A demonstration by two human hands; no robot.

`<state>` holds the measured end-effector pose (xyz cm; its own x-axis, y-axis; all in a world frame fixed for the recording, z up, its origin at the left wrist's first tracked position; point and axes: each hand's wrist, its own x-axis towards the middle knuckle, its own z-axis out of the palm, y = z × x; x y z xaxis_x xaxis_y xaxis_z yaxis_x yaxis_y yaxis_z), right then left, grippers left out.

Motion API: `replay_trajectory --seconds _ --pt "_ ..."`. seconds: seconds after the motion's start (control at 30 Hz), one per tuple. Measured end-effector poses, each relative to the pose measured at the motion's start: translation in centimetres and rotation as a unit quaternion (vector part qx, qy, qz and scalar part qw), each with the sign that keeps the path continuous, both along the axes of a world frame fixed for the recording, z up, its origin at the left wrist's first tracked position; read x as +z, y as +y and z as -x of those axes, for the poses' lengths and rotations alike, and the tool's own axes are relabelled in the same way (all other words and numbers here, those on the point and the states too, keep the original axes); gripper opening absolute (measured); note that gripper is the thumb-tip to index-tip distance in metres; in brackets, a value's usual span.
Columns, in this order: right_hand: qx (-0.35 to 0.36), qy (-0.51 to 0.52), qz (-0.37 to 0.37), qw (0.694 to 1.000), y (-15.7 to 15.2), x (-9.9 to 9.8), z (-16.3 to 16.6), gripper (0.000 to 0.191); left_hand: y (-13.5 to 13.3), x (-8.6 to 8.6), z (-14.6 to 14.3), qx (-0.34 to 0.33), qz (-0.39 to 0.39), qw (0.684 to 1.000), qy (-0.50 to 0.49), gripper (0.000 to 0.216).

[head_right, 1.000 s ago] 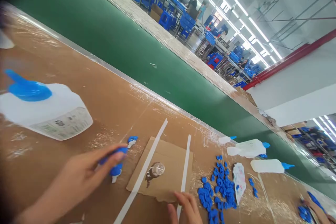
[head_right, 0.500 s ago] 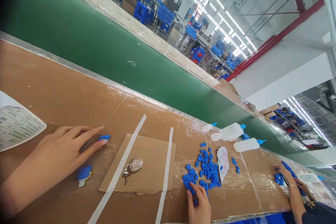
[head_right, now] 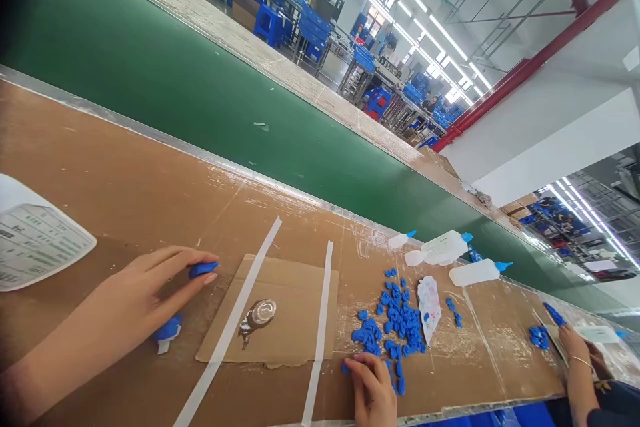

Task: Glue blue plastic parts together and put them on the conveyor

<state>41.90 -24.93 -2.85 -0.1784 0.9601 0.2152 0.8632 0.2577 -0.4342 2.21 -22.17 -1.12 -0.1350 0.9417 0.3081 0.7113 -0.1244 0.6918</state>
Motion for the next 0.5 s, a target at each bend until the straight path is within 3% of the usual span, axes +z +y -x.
replay_trajectory --seconds 0.1,0.17,0.27,0.5 --pt "-0.046 0.017 -0.014 0.999 -0.4 0.0 0.5 0.044 -1.7 0.7 -0.3 -0.040 -0.029 0.994 -0.093 0.026" --pt "-0.120 0.032 -0.029 0.992 -0.7 -0.2 1.0 0.049 -2.8 0.6 -0.8 -0.058 -0.044 0.989 -0.126 0.020" --pt "-0.217 0.065 -0.036 0.973 -1.3 -0.7 2.4 0.057 -4.3 0.1 -1.8 -0.040 0.002 0.977 -0.207 0.020" --pt "-0.189 0.103 -0.002 0.977 -1.0 -0.3 4.1 0.057 -6.0 -0.3 -3.2 -0.032 0.176 0.895 -0.409 0.037"
